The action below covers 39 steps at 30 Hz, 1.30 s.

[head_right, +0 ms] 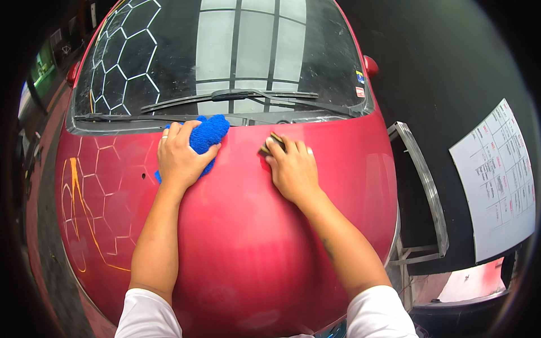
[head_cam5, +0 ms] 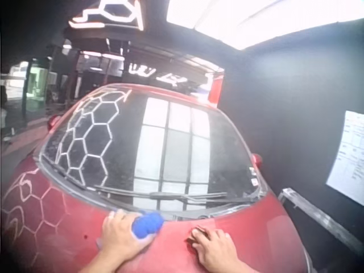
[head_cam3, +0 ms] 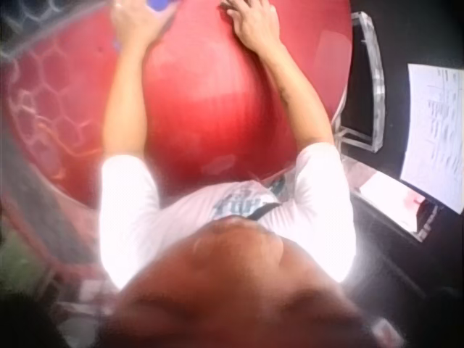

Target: The person uses a small sanding block and a blue microfiber cloth to polish the hood of a red car. They repeatedly rub the surface with the block and wipe the area with the cloth, moving across different sections of the hood.

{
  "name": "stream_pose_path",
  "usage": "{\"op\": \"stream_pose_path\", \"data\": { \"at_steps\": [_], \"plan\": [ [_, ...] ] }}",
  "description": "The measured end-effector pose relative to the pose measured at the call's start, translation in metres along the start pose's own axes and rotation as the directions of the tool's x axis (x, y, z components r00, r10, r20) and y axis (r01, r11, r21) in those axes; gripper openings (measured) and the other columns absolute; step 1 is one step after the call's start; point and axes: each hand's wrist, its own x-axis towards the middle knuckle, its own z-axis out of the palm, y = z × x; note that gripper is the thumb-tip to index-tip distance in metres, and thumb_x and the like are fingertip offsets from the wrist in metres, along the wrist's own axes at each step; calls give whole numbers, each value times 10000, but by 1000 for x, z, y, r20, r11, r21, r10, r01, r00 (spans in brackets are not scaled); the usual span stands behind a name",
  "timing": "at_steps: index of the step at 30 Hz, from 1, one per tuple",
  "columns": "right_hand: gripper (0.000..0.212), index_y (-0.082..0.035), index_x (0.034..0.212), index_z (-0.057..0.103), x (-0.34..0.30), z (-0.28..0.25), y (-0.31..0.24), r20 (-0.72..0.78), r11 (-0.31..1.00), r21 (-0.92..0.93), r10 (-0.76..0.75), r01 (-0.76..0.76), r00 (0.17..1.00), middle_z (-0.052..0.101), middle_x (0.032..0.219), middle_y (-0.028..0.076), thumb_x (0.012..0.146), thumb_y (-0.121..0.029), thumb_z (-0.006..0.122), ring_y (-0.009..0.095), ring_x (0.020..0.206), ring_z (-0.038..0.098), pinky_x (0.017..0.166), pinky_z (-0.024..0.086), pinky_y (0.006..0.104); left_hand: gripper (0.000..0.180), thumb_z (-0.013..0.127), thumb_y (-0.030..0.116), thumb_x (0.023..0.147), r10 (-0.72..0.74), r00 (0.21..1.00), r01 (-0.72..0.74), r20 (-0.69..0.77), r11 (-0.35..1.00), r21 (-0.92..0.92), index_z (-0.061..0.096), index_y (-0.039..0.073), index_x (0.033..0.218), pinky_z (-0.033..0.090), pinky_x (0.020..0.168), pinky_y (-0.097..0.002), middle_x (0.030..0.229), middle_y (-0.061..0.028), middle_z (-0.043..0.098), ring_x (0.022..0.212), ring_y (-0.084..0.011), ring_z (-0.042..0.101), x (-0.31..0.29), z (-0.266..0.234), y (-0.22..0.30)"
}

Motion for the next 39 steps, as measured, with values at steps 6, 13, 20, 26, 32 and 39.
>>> {"op": "stream_pose_path", "data": {
  "at_steps": [6,13,20,26,32,39],
  "plan": [
    [440,-167,1523,733,-7,4,4,152,998,-53,36,-29,988,719,1560,212,1104,-293,782,450,1291,702,1075,580,605,638,1047,437,786,-3,1000,3,15,1000,30,826,142,1307,599,983,-550,1189,-116,741,1156,-387,723,2,0,0],
    [441,-171,1546,731,1,3,-1,-76,999,-21,-27,26,997,703,1608,223,1120,-279,763,448,1310,702,1089,574,615,635,1045,431,786,1,1000,-1,14,1000,15,827,142,1309,602,983,-542,1198,-112,742,1160,-383,727,1,0,-1],
    [445,-138,1544,736,-4,3,-5,37,999,0,-41,41,998,712,1596,207,1112,-238,772,434,1377,681,1129,571,595,644,1044,419,785,-7,1000,8,21,1000,-10,838,142,1329,607,974,-539,1196,-111,739,1159,-373,730,0,-1,-2],
    [470,-151,1560,721,-8,9,-1,153,999,-40,3,4,988,710,1592,215,1103,-245,782,438,1347,695,1117,571,587,636,1037,431,793,-17,999,17,31,1000,-7,841,147,1328,606,985,-530,1199,-109,741,1155,-368,727,0,-2,-3],
    [462,-147,1545,741,-2,4,-6,10,998,-28,-56,57,998,705,1610,205,1098,-248,796,425,1359,692,1115,571,593,646,1038,434,795,-15,999,16,34,1000,-24,837,153,1341,598,1005,-544,1218,-111,742,1156,-378,731,-1,-3,-2],
    [462,-154,1562,729,-7,6,-4,81,994,-55,-91,96,993,720,1586,209,1117,-266,776,434,1348,692,1103,572,578,619,1034,436,804,-20,1000,20,21,1000,-13,838,170,1328,600,1009,-548,1229,-115,745,1180,-385,735,0,-5,-4]
  ]
}}
